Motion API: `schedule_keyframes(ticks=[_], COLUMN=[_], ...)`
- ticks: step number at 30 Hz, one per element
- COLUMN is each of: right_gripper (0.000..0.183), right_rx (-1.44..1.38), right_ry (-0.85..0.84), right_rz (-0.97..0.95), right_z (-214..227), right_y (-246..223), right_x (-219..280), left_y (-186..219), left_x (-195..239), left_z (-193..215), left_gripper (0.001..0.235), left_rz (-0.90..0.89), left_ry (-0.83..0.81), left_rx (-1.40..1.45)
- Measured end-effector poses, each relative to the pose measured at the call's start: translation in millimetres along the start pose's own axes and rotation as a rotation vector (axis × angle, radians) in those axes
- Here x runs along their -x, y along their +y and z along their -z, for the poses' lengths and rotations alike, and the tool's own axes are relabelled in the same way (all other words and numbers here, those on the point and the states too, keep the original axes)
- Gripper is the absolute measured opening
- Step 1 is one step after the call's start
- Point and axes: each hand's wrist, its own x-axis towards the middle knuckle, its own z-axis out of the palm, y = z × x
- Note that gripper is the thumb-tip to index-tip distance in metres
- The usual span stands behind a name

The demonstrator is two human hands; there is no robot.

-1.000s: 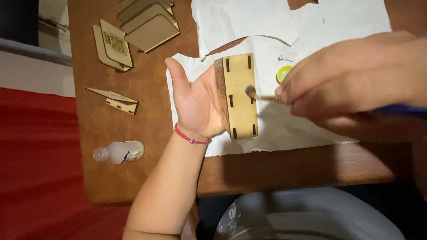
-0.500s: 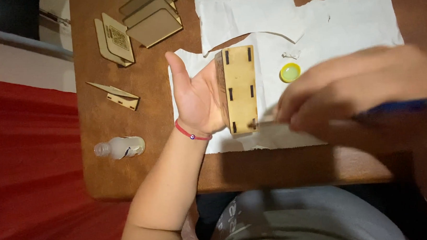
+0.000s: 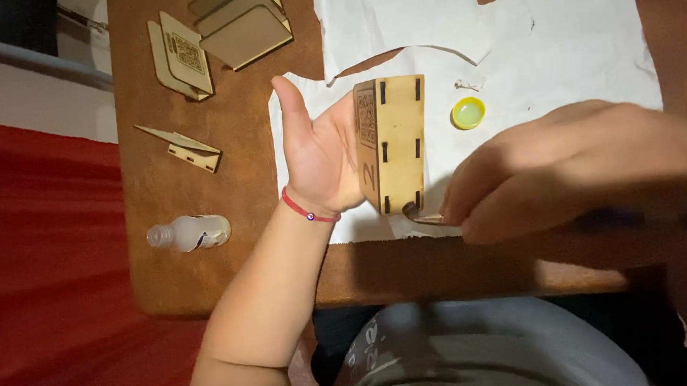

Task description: Applying glue to the edges of small laser-cut wooden pieces using a paintbrush.

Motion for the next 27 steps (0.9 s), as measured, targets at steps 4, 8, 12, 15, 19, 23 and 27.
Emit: schedule_keyframes(ticks=[4, 8, 12, 15, 19, 23, 27], right_gripper=[0.023, 0.033, 0.018, 0.039, 0.027, 0.011, 0.019], right_rx=[0.027, 0.429, 0.323, 0.093, 0.152, 0.227, 0.107], right_ry=[0.322, 0.343, 0.255, 0.154, 0.625, 0.382, 0.464], right_rz=[-0.432, 0.018, -0.065, -0.041, -0.119, -0.658, -0.197], right_z=[-8.1, -2.1, -12.0, -21.1, -30.0, -9.9, -23.0], right_y=[1.5, -3.2, -15.1, -16.8, -7.6, -18.3, -27.7], right_x=[-10.0, 3.2, -2.6, -4.5, -8.4, -38.0, -28.3], left_y=[-2.2, -3.9, -2.2, -2.2, -4.8, -4.3, 0.0], left_x=[0.7, -0.8, 0.4, -0.8, 0.6, -1.4, -3.7], left_z=[-0.3, 0.7, -1.5, -3.1, -1.8, -1.2, -17.0], left_gripper=[0.112, 0.113, 0.112, 0.107, 0.111, 0.108, 0.11], left_rz=[-0.012, -0.011, -0.014, -0.062, -0.023, -0.025, -0.067], left_ry=[-0.105, -0.076, -0.088, -0.048, -0.067, -0.077, -0.058], left_rx=[-0.049, -0.043, -0.045, -0.065, -0.023, -0.028, -0.078])
